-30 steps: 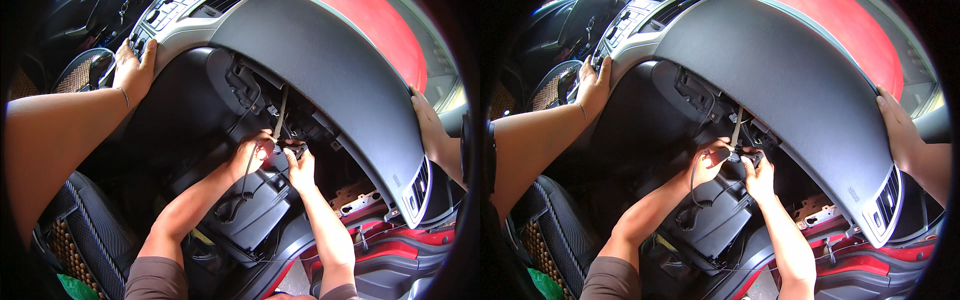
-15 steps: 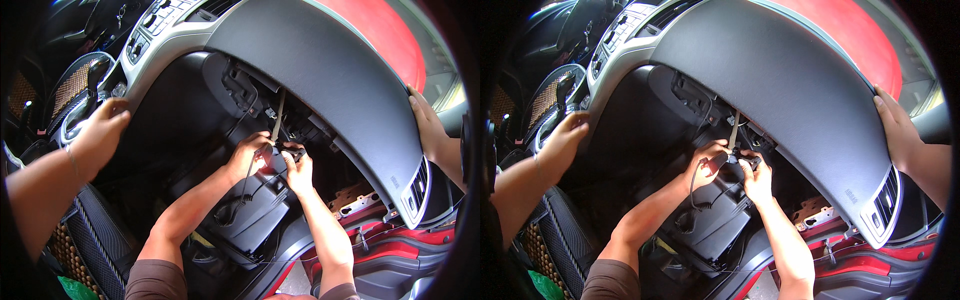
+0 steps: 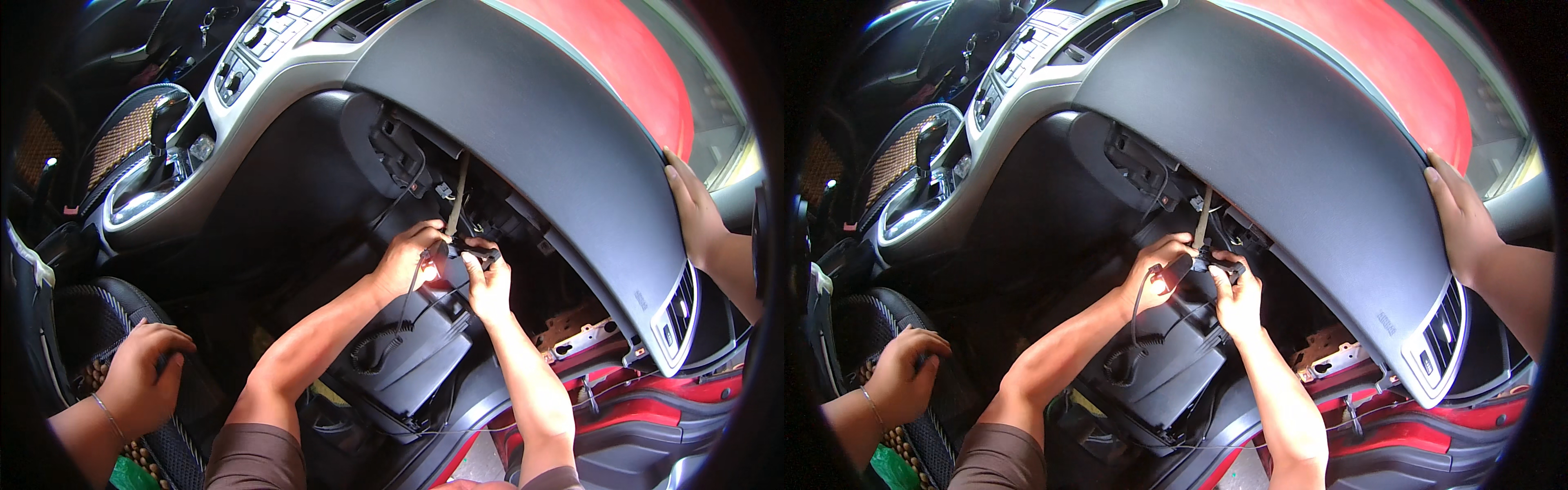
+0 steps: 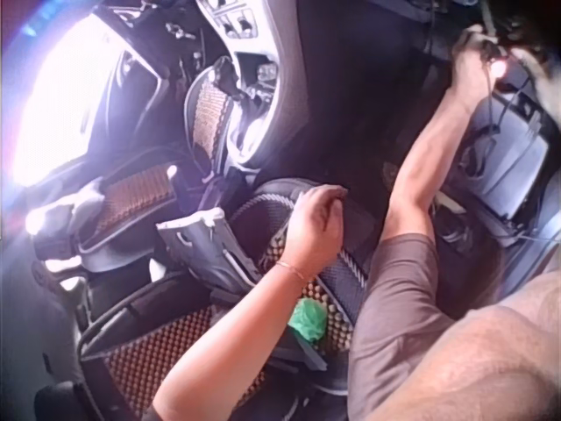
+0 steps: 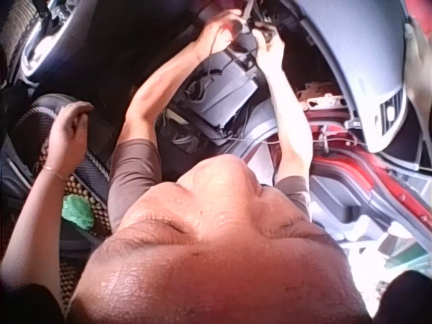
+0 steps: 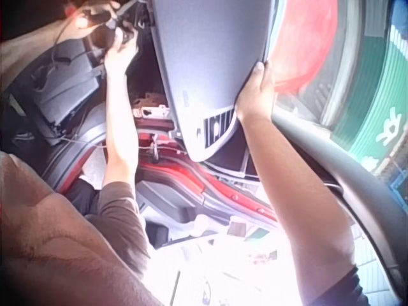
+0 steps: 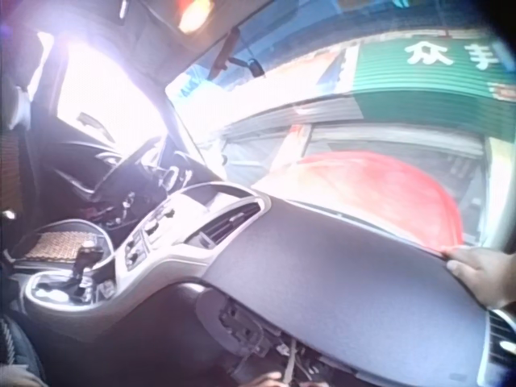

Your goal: The person works inside a car with the glove compartment open, using a test light to probe wiring and connectors. They connect and disconnect wires, check for power, and adjust components within the dashboard area.

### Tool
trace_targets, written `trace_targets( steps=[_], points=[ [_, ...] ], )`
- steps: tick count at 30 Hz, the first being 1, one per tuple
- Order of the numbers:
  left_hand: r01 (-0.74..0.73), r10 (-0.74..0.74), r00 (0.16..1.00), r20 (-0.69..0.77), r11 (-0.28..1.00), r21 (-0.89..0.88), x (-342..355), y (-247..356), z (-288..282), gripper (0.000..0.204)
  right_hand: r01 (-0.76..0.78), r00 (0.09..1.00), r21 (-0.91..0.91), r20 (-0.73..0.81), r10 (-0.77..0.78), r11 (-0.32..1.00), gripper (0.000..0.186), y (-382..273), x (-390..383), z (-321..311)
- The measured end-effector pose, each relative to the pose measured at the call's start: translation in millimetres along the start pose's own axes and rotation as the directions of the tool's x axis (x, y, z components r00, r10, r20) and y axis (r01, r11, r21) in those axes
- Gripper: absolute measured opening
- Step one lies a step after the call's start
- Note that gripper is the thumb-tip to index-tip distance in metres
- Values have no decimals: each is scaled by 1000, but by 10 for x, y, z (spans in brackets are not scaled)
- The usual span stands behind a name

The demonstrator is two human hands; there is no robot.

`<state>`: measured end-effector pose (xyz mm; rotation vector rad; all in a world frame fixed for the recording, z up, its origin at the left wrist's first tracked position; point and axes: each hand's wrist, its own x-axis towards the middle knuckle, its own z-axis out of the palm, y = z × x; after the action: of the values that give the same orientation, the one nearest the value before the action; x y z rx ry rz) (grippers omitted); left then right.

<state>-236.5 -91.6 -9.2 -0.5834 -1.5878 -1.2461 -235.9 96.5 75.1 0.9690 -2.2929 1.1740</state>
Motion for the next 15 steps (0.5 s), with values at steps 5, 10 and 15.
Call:
trace_targets(
  steps=[5, 10, 15],
  points=[
    [74, -73, 997, 14, 990, -121, -14, -19, -3, 28, -44, 999, -3, 32, 44, 999, 24, -5, -16, -14],
    [-17, 15, 999, -29, 998, -65, -12, -71, 7, 36, -56, 998, -11, 30, 56, 998, 23, 11, -29, -4],
    [64, -62, 998, 15, 992, -107, -40, -57, 7, 27, 36, 999, -8, -22, -36, 999, 23, 55, -22, 47]
  ],
)
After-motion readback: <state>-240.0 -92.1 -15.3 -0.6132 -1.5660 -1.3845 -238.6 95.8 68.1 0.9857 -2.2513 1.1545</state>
